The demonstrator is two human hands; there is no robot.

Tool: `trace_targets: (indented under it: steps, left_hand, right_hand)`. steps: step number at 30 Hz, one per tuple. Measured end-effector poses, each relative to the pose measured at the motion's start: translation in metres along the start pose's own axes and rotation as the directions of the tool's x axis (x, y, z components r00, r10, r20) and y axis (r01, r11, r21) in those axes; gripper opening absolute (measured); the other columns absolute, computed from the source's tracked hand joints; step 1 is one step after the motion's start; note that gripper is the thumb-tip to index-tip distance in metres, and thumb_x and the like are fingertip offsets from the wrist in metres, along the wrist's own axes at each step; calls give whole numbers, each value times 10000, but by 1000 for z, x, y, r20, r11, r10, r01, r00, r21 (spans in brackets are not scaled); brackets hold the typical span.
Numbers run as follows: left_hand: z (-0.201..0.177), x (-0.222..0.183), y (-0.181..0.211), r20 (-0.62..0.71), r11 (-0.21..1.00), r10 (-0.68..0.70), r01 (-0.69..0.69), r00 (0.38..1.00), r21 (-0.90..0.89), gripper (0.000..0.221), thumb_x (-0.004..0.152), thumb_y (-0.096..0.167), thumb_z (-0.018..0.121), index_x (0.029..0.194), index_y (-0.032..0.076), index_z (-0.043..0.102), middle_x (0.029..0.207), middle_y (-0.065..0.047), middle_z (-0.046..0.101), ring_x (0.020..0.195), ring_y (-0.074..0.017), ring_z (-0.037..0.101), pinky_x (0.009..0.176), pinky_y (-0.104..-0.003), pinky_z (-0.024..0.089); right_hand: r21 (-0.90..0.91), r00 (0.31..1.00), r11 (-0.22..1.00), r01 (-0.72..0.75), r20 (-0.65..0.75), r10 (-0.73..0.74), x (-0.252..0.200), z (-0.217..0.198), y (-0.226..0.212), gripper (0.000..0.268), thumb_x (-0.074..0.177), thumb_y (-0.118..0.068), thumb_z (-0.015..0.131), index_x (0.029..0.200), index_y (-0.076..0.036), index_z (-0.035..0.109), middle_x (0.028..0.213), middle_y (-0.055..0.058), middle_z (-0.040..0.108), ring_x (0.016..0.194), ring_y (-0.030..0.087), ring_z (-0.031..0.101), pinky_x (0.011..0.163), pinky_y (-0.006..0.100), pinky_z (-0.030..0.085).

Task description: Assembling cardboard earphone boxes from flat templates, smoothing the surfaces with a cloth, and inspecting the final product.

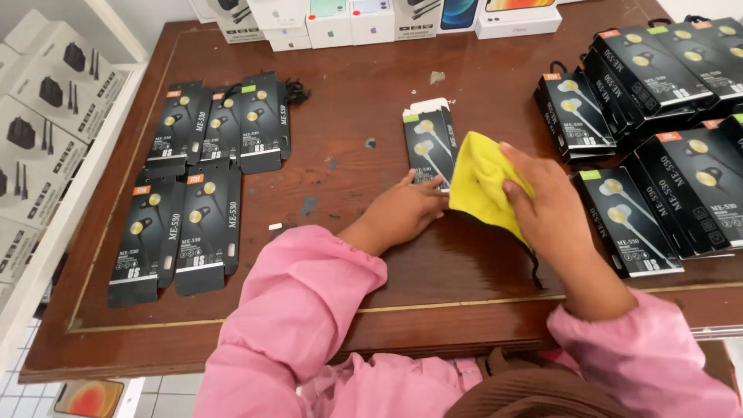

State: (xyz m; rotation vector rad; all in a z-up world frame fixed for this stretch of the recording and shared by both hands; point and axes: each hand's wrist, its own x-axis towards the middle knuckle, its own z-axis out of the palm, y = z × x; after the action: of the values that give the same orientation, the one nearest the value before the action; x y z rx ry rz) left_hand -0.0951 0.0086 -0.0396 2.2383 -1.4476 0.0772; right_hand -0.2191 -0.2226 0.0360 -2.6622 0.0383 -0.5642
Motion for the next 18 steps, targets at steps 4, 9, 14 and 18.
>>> trace_targets:
  steps: [4,9,14,18]
  left_hand:
    - [-41,-8,33,31,991,57,-53,998,-125,242,1005,175,583,1212,151,707,1257,-99,721,1381,-366,506,1197,-676,229]
    - [1,-4,4,126,995,96,-97,987,2,414,997,178,507,1333,391,624,1303,96,707,1389,-281,515,1208,-706,221]
    - [-3,-2,14,171,987,94,-115,981,114,430,987,151,489,1336,362,625,1422,40,641,1447,-341,453,1169,-752,221]
    - [-13,-2,24,201,982,69,-102,977,161,406,982,143,490,1275,358,671,1422,52,640,1466,-337,432,1169,-731,252]
  right_hand:
    - [-211,991,975,66,127,-40,28,52,11,373,968,-372,636,1330,-320,705,1339,120,587,1065,344,684,862,423,581]
    - [-589,958,756,285,190,-213,60,84,-6,487,917,-269,574,1304,-563,609,1247,-23,549,968,269,628,699,378,579]
    - [-568,965,781,258,198,-174,109,115,-6,482,948,-286,555,1344,-558,594,1252,-14,540,996,283,599,688,402,581]
    - [-533,974,833,147,225,-28,143,126,-14,464,979,-302,517,1395,-497,586,1273,29,507,1068,323,550,741,466,590]
